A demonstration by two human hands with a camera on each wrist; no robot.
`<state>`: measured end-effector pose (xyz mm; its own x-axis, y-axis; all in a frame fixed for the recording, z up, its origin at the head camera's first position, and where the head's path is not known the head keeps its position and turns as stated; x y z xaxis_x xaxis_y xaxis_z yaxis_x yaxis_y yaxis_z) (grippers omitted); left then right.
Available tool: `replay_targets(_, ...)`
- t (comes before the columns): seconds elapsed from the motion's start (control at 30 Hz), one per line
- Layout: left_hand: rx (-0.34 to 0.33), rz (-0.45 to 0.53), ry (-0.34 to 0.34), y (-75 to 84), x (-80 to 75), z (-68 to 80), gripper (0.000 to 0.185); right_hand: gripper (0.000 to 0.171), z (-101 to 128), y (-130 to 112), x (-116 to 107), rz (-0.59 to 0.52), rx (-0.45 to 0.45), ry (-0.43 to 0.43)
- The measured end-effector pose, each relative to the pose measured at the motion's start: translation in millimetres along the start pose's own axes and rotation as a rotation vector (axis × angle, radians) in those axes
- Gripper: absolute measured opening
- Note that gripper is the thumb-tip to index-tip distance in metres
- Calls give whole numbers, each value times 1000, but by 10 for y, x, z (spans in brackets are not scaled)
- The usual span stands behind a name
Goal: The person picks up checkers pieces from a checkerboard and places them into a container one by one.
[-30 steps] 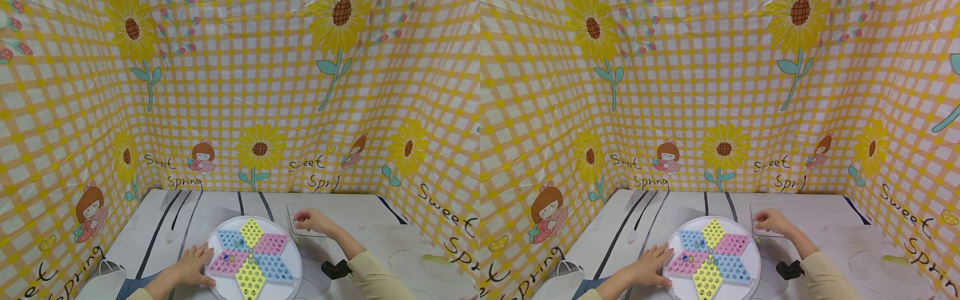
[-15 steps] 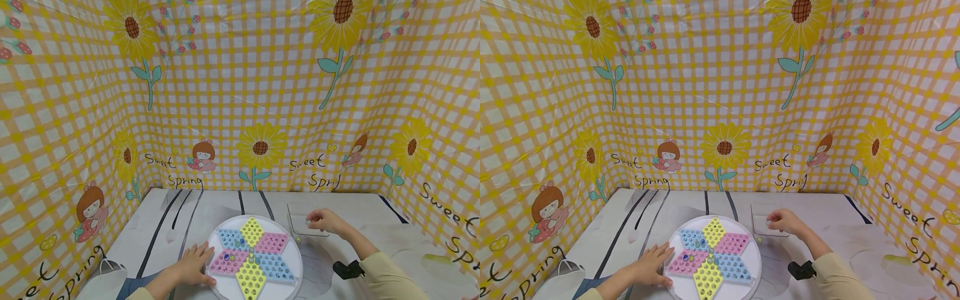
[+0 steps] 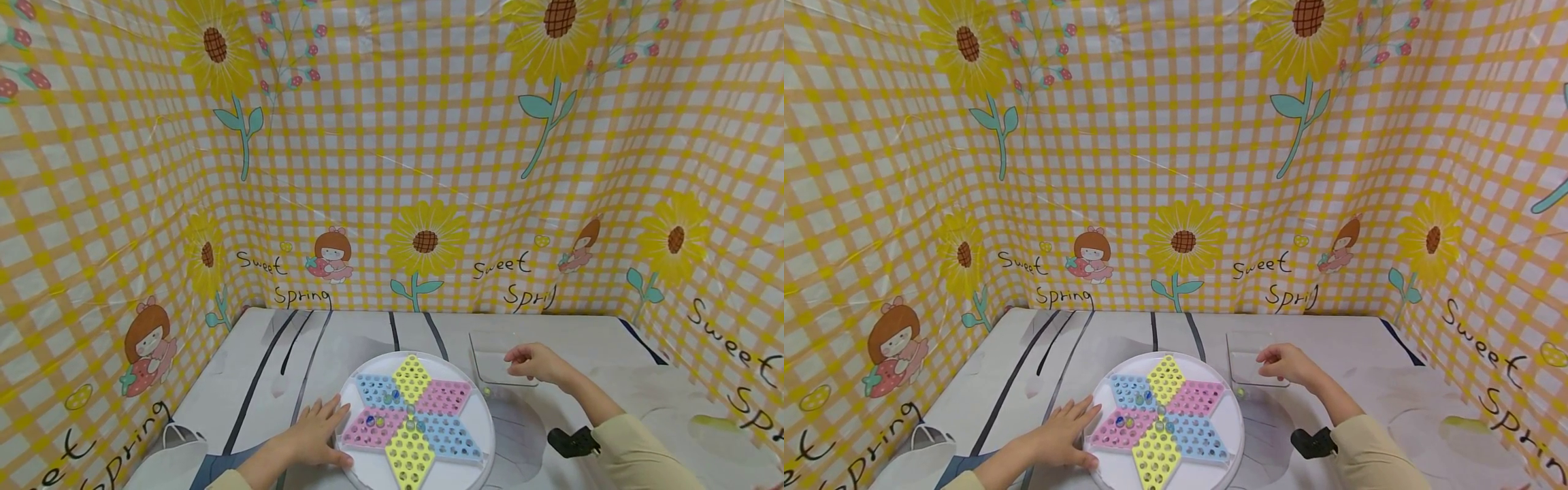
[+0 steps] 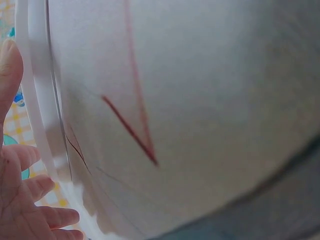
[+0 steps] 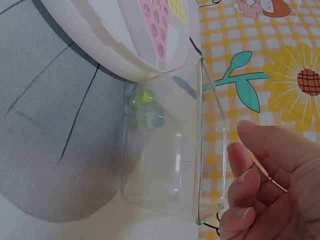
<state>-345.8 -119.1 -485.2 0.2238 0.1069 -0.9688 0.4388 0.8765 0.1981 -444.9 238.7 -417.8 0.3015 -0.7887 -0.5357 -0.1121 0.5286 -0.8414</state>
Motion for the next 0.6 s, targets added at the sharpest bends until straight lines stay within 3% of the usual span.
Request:
replay_targets(0.23, 3, 6, -1, 15, -20, 10, 94, 30, -15, -47, 33, 24, 1, 4)
replay_targets(0.6, 15, -6, 9, 31, -28, 11, 93, 27, -50, -352, 280, 16, -77, -63)
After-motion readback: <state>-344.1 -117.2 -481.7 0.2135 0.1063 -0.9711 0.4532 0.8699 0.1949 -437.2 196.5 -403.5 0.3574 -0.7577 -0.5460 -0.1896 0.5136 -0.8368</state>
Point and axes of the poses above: each hand's wrist, its own z-axis away from the middle knuckle, its own x-axis out of the palm, y = z × x, the point moved 10 cm from there along -z, towards the middle knuckle, and after that the axes turned 11 degrees about -z, right-handed, at the moved point
